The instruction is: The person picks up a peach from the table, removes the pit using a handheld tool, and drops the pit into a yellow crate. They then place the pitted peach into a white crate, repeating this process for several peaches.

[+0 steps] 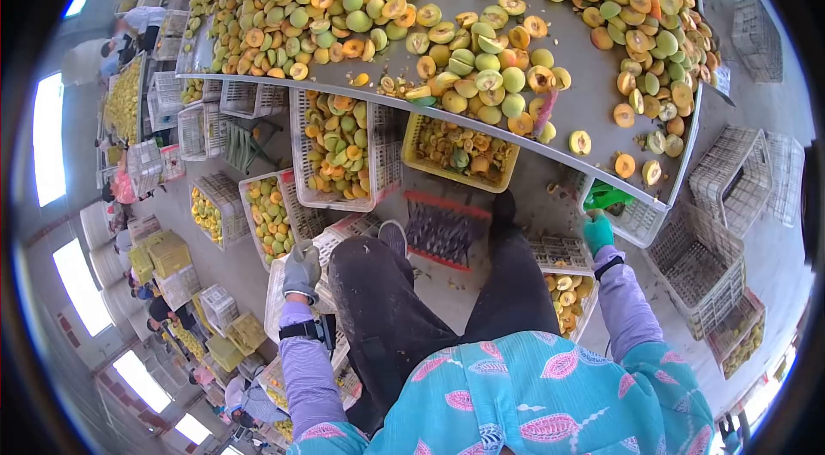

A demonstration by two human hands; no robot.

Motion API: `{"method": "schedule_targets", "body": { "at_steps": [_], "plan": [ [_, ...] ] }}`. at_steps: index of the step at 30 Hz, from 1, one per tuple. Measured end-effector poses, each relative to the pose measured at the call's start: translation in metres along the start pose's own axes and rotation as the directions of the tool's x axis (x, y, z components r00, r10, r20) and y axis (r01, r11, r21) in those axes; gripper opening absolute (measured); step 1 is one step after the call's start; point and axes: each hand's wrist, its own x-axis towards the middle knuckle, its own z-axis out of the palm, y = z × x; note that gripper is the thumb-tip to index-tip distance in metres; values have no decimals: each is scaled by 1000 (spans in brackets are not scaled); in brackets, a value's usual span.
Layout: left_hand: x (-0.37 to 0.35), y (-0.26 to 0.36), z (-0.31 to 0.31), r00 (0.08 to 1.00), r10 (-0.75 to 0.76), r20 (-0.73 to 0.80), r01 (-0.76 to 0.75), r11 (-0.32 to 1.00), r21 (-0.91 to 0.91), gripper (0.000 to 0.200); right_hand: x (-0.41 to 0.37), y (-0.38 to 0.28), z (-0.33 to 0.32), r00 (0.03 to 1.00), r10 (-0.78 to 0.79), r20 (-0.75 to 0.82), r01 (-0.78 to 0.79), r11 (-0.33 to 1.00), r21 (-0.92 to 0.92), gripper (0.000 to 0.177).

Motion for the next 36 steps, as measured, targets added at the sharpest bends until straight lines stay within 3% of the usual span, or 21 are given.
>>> {"method": "schedule_targets", "body": {
  "at_steps": [1, 3, 4, 7, 9, 11, 12, 13, 16, 17, 19, 21, 22, 25, 27, 29, 31, 32, 34, 35, 36],
  "plan": [
    [-6, 31, -12, 996, 85, 10, -85, 995, 58, 31, -9, 3, -15, 999, -7, -44, 9, 999, 50, 24],
    [-13, 76, -15, 998, 65, 23, -62, 993, -99, 31, -6, 43, -15, 995, 33, -93, -26, 996, 81, 23],
    [-5, 87, -18, 988, 143, 56, -150, 979, 141, 32, -4, 54, -13, 993, 39, -110, -27, 994, 109, 23],
    [0, 129, -18, 967, 176, 185, -214, 955, 206, 34, -4, 76, 0, 980, 170, -101, -153, 976, 155, 22],
    [13, 142, -10, 944, 256, 209, -301, 928, 220, 33, 4, 77, 15, 974, 196, -110, -188, 979, 76, 24],
    [19, 147, -3, 919, 303, 253, -363, 900, 240, 32, 14, 67, 25, 977, 185, -104, -167, 973, 161, 28],
    [23, 152, 3, 931, 311, 191, -349, 910, 223, 28, 25, 65, 35, 970, 241, -32, -220, 925, 310, 27],
    [29, 158, 11, 938, 321, 130, -342, 919, 198, 24, 22, 40, 29, 974, 180, -140, -142, 959, 247, 26],
    [53, 162, 33, 920, 364, 149, -384, 912, 144, 25, 26, -11, 23, 969, 163, -184, -86, 925, 370, 23],
    [60, 164, 39, 923, 359, 141, -375, 921, 109, 27, 31, -22, 31, 956, 84, -280, 23, 933, 359, 22],
    [95, 146, 65, 931, 308, 194, -337, 932, 137, 28, 33, -68, 13, 963, 88, -256, 18, 924, 383, 21],
    [90, 173, 85, 791, 558, 250, -600, 787, 143, 29, 36, -114, -5, 971, 30, -236, 69, 913, 402, 28],
    [88, 194, 91, 758, 565, 326, -633, 758, 160, 30, 44, -130, -5, 969, 38, -246, 66, 914, 400, 28],
    [102, 237, 121, 788, 491, 372, -547, 835, 57, 31, 88, -163, 12, 956, -26, -291, 119, 944, 307, 33],
    [132, 253, 149, 770, 560, 307, -516, 829, -217, 31, 121, -180, 33, 904, -24, -426, 126, 969, 213, 37],
    [168, 276, 178, 636, 763, 110, -719, 639, -273, 33, 138, -203, 42, 887, -26, -460, 103, 985, 141, 42],
    [172, 325, 178, 555, 832, -9, -825, 549, -131, 38, 150, -218, 49, 935, -8, -354, 32, 998, 62, 44],
    [177, 342, 180, 549, 835, -19, -829, 542, -142, 38, 154, -223, 53, 930, 42, -364, -26, 999, 47, 43],
    [190, 374, 188, 526, 844, -108, -825, 537, 177, 47, 164, -219, 52, 892, 10, -451, 38, 994, 98, 41],
    [197, 387, 193, 513, 849, -124, -834, 527, 162, 47, 167, -215, 52, 857, -9, -515, 102, 983, 153, 40],
    [203, 397, 197, 617, 786, 40, -772, 595, 223, 51, 166, -218, 48, 764, -60, -643, 181, 975, 125, 36]
  ]
}}
